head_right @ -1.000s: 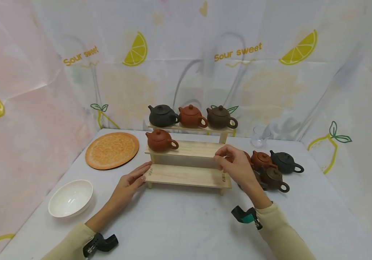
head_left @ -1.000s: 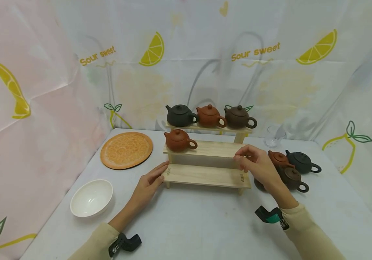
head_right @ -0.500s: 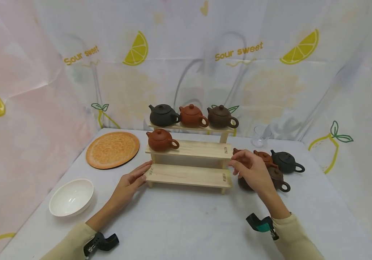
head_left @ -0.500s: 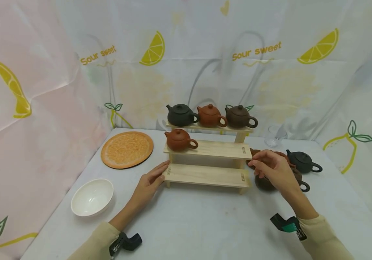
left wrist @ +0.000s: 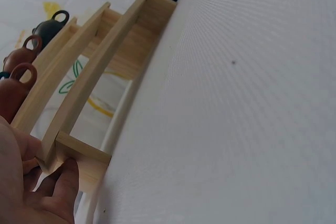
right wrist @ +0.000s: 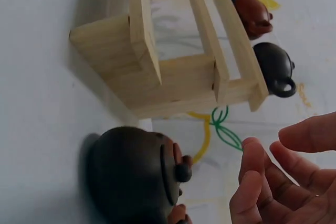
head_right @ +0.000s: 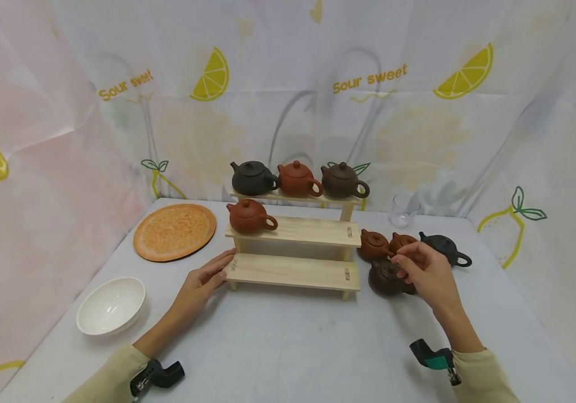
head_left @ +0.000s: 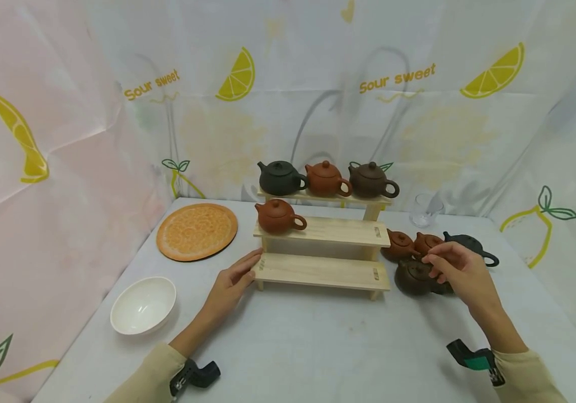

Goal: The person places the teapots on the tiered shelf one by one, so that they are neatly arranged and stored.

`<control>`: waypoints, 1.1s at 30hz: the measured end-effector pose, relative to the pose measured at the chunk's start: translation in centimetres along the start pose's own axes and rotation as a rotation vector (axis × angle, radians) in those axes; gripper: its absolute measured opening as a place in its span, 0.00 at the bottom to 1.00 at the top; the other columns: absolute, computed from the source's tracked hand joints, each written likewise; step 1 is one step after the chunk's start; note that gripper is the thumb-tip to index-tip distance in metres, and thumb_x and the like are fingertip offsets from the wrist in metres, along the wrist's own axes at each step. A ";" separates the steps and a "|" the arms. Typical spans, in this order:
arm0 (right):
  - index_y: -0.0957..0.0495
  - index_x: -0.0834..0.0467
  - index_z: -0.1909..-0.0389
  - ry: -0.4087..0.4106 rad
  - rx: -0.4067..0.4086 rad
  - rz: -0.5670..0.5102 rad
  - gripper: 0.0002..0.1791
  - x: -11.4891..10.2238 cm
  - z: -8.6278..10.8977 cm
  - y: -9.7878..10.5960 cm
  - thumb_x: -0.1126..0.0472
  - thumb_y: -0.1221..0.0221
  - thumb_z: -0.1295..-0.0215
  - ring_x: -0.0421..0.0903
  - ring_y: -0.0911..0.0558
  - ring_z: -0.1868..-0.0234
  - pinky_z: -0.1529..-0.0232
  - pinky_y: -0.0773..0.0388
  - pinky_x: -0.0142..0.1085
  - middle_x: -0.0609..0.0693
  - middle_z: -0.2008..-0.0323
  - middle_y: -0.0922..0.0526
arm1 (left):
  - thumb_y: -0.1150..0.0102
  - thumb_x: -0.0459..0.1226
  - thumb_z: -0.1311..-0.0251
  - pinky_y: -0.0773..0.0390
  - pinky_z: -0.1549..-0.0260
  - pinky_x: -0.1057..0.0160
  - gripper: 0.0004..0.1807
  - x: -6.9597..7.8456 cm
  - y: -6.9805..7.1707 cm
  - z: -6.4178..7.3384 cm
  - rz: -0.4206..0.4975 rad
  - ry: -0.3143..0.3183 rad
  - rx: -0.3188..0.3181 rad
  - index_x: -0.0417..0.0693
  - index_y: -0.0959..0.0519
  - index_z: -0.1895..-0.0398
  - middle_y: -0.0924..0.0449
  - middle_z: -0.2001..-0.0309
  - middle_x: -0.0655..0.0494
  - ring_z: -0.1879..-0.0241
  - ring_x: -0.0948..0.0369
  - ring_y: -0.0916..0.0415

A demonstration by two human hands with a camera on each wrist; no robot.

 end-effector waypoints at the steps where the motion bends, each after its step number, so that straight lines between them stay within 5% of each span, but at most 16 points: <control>1: 0.23 0.70 0.52 -0.005 0.009 0.011 0.11 0.3 0.1 0.3 0.63 0.41 0.22 0.43 0.16 0.71 0.72 0.19 0.30 0.43 0.64 0.12 | 0.49 0.27 0.22 0.35 0.32 0.69 0.23 0.0 0.0 0.0 -0.001 0.002 0.000 0.32 0.30 0.27 0.35 0.24 0.47 0.23 0.52 0.45; 15: 0.19 0.64 0.56 -0.146 0.168 0.054 0.06 4.0 1.5 4.5 0.63 0.39 0.25 0.38 0.16 0.73 0.73 0.20 0.26 0.34 0.68 0.15 | 0.48 0.26 0.23 0.33 0.34 0.68 0.23 -0.3 0.0 -0.3 0.012 0.011 -0.002 0.31 0.30 0.28 0.35 0.24 0.46 0.23 0.50 0.45; 21: 0.23 0.73 0.50 -0.243 0.189 0.153 0.16 5.2 1.9 5.2 0.61 0.40 0.24 0.34 0.18 0.73 0.73 0.19 0.27 0.35 0.68 0.18 | 0.48 0.27 0.23 0.35 0.33 0.69 0.23 -0.1 -0.2 0.0 -0.021 0.028 0.002 0.31 0.29 0.28 0.34 0.24 0.48 0.23 0.52 0.45; 28: 0.26 0.74 0.45 -0.356 0.151 0.273 0.20 6.6 1.8 6.1 0.58 0.44 0.22 0.35 0.21 0.74 0.74 0.21 0.30 0.43 0.66 0.18 | 0.49 0.27 0.23 0.37 0.31 0.69 0.23 0.1 -0.1 -0.1 -0.030 0.028 0.006 0.32 0.29 0.28 0.34 0.24 0.49 0.23 0.54 0.44; 33: 0.29 0.76 0.45 -0.451 -0.003 0.279 0.26 7.5 1.3 6.9 0.53 0.46 0.20 0.39 0.21 0.72 0.72 0.21 0.32 0.51 0.63 0.17 | 0.49 0.27 0.23 0.36 0.32 0.69 0.23 0.2 -0.1 -0.1 -0.031 0.038 0.011 0.33 0.29 0.28 0.34 0.24 0.50 0.23 0.54 0.44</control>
Point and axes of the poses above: each hand's wrist, its own z-axis away from the middle knuckle, its own y-axis out of the back of the hand, x = y × z, the point moved 2 cm from there along -z, towards the middle knuckle
